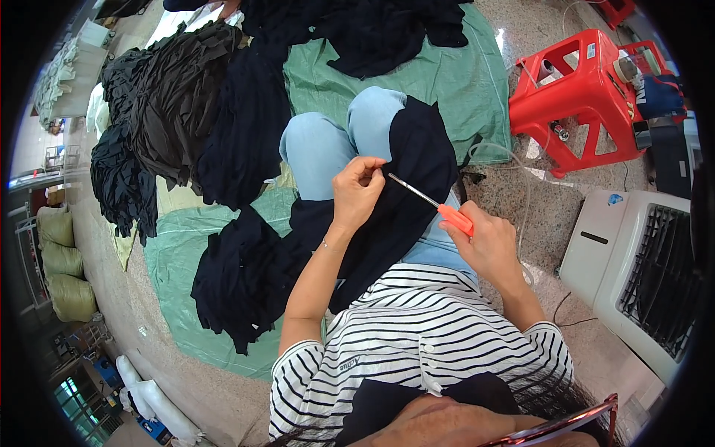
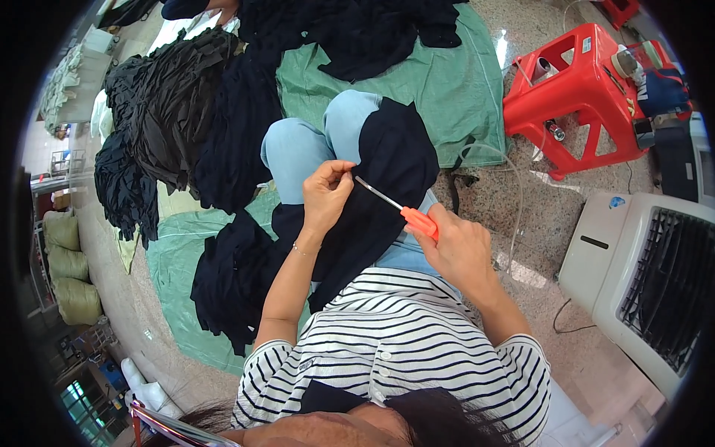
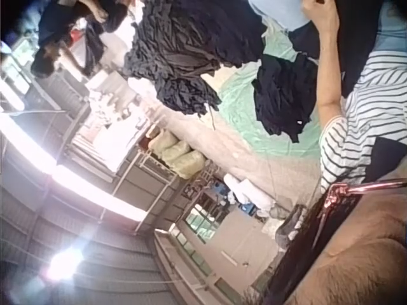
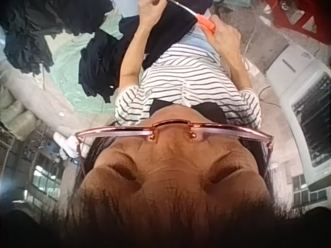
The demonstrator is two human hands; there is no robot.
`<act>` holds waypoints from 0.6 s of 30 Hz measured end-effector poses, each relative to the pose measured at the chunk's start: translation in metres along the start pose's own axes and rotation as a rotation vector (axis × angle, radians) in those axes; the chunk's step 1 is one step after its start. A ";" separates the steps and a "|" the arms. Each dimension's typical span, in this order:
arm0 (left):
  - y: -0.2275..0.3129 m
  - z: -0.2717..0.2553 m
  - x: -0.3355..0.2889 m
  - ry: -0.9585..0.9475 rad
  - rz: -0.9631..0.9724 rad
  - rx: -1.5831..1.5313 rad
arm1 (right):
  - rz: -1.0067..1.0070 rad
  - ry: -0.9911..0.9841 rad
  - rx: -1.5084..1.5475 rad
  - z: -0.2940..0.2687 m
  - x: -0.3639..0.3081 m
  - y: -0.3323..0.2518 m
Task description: Sorting through piles of dark fabric and using scissors to trim loose threads from shirts.
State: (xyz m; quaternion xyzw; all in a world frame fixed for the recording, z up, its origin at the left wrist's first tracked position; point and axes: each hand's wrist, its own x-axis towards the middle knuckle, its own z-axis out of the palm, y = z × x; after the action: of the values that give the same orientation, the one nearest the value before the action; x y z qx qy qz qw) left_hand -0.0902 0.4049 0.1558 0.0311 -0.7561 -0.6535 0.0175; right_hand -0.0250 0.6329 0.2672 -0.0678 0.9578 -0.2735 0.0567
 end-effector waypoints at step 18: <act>0.027 0.027 0.016 0.210 0.505 0.282 | 0.167 0.213 0.120 0.004 0.017 0.030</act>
State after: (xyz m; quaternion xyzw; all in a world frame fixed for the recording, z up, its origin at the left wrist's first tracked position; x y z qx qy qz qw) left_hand -0.1084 0.4343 0.1786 -0.0884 -0.8172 -0.5104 0.2528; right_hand -0.0442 0.6533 0.2469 0.0450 0.9426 -0.3303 -0.0188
